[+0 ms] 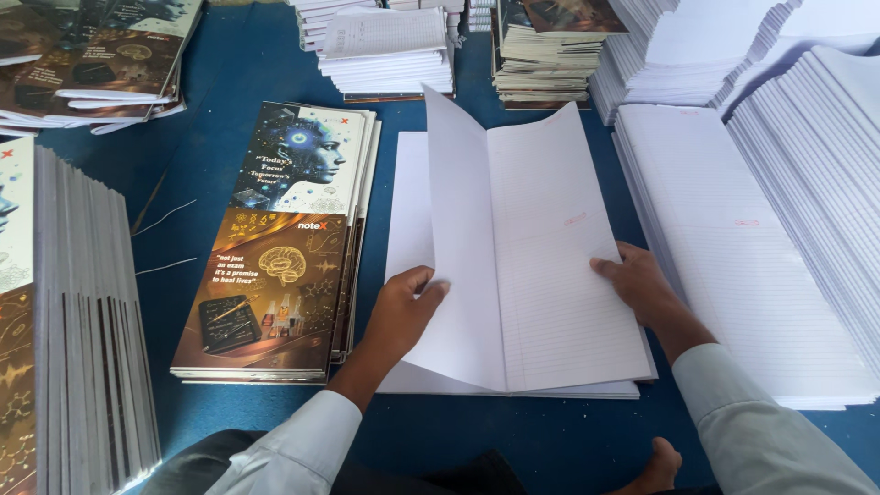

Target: The person assembles notebooks by inserting loose lined paper and index sheets into printed covers. They repeatedly pick up a cover, insert the paper stack, and place the completed notebook onto a growing pile.

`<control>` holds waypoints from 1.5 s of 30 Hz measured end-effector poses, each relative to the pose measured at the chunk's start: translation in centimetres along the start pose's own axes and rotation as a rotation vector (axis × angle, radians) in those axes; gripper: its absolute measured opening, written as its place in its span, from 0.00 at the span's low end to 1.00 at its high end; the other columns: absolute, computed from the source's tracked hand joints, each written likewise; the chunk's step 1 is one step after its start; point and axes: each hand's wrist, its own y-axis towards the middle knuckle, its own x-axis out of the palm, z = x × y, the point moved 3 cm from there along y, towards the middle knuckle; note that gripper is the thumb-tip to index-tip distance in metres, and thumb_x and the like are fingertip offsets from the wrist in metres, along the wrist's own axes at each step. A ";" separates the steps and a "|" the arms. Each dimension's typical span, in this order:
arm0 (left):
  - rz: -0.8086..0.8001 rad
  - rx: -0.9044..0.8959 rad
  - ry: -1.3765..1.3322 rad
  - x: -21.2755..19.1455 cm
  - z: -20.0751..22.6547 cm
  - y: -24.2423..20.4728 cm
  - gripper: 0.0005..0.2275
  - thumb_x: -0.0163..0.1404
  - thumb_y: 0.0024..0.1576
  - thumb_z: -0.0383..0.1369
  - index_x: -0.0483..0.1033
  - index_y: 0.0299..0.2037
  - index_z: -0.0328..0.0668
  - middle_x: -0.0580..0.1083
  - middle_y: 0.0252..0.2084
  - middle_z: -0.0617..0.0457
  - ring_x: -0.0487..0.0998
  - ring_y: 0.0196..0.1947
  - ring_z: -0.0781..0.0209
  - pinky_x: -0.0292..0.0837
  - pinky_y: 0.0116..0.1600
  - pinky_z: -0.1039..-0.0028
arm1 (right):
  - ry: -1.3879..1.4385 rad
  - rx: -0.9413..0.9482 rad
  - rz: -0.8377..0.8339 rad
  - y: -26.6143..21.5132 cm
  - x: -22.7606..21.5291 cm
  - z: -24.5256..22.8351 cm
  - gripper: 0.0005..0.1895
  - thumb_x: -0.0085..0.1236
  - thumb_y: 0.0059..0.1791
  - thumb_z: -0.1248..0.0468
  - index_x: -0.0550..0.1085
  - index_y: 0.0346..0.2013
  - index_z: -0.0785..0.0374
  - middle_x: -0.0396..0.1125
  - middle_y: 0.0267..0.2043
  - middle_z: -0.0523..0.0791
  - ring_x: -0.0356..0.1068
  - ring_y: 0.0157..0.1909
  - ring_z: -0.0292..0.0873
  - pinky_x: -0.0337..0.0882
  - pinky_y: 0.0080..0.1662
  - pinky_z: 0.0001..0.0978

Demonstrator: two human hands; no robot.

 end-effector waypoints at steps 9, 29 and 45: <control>-0.008 0.032 -0.175 3.1 3.7 0.5 0.09 0.50 0.58 0.31 0.80 0.42 0.33 0.72 0.60 0.43 0.78 0.51 0.56 0.78 0.51 0.71 | 0.026 0.034 0.002 0.2 -0.1 0.1 0.23 0.52 0.54 0.59 0.69 0.59 0.69 0.74 0.41 0.61 0.75 0.29 0.50 0.77 0.36 0.42; -0.127 0.142 -0.001 12.0 7.0 3.0 0.10 0.48 0.57 0.33 0.77 0.37 0.31 0.66 0.69 0.43 0.68 0.66 0.42 0.63 0.67 0.61 | 0.094 0.050 -0.075 1.3 -0.2 1.4 0.21 0.51 0.54 0.59 0.69 0.57 0.71 0.74 0.41 0.60 0.76 0.31 0.50 0.77 0.37 0.42; -0.208 0.116 0.105 20.0 5.9 3.1 0.16 0.47 0.57 0.32 0.76 0.50 0.27 0.71 0.62 0.36 0.71 0.60 0.40 0.65 0.66 0.58 | 0.240 0.123 -0.230 7.5 1.7 8.5 0.21 0.45 0.55 0.59 0.71 0.57 0.70 0.74 0.47 0.59 0.77 0.41 0.52 0.77 0.44 0.44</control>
